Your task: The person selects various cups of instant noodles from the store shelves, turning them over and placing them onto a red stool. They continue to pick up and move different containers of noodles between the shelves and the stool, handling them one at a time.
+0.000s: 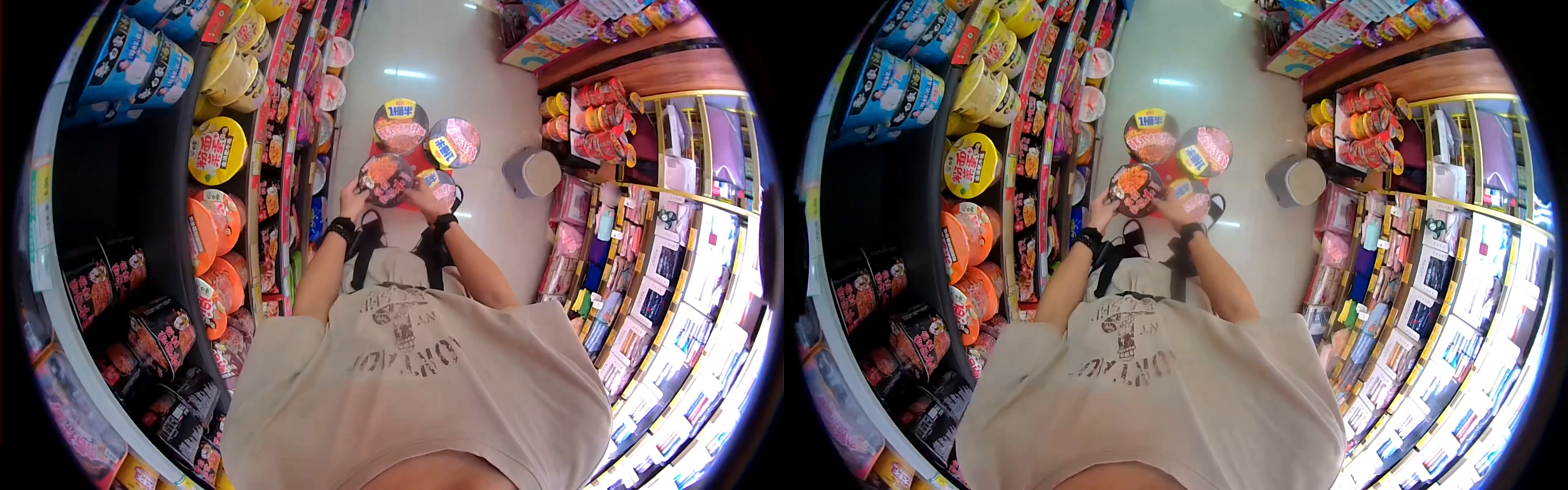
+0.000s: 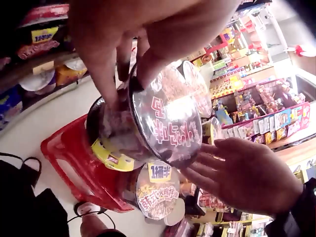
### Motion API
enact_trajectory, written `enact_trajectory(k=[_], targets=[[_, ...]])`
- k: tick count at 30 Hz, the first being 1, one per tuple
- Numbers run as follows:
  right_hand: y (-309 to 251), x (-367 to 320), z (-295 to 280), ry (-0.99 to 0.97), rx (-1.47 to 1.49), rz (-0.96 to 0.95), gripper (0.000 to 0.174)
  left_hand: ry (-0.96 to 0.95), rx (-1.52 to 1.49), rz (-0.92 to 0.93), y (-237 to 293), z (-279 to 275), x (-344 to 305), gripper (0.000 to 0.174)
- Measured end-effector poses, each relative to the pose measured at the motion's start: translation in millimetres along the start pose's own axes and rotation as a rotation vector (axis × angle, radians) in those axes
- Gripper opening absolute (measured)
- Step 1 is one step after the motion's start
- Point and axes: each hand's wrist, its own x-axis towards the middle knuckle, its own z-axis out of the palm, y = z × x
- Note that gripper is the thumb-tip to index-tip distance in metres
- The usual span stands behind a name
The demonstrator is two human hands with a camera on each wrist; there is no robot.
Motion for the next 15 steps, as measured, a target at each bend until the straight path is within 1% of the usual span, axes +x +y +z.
enact_trajectory(k=[1, 3, 4, 5, 6, 7, 8, 9, 10, 11, 12, 13, 15], targets=[[-2, -3, -1, 0.021, 0.056, 0.009, 0.058, 0.016, -0.001, 0.005, -3, 1, 2, 0.056], [-4, -2, -4, 0.008, -0.016, 0.024, 0.06, 0.05, 0.017, 0.022, -14, -1, 14, 0.058], [-11, -4, -3, 0.0, -0.053, 0.027, 0.061, 0.039, -0.006, -0.004, 3, 2, 7, 0.058], [-17, -8, -3, -0.011, 0.003, 0.026, 0.061, 0.029, -0.031, -0.033, 20, 5, 0, 0.059], [-13, -5, -5, 0.003, -0.025, 0.023, 0.061, 0.023, -0.057, -0.064, 31, 8, -8, 0.059], [-9, 1, -7, 0.015, -0.054, 0.02, 0.061, 0.021, -0.095, -0.053, 27, 8, -8, 0.059], [-2, 2, -8, 0.026, -0.083, 0.018, 0.061, 0.016, -0.055, -0.074, 24, 6, -8, 0.059], [-19, -8, -5, 0.042, -0.056, 0.036, 0.06, 0.01, -0.015, -0.093, 20, 3, -7, 0.06], [-35, -16, -4, 0.057, -0.142, 0.021, 0.059, 0.006, 0.022, -0.108, 15, -1, -5, 0.06], [-50, -23, -4, 0.068, -0.23, 0.001, 0.058, 0.052, 0.163, -0.034, -1, -6, -2, 0.059], [-69, -30, -2, 0.076, -0.321, -0.025, 0.058, 0.085, 0.205, -0.01, -8, -9, -6, 0.056], [-97, -45, 4, 0.079, -0.327, -0.06, 0.054, 0.124, 0.247, 0.015, -12, -13, -10, 0.054], [-102, -50, -5, -0.014, -0.369, -0.16, 0.05, 0.187, 0.277, 0.05, -17, -21, -25, 0.052]])
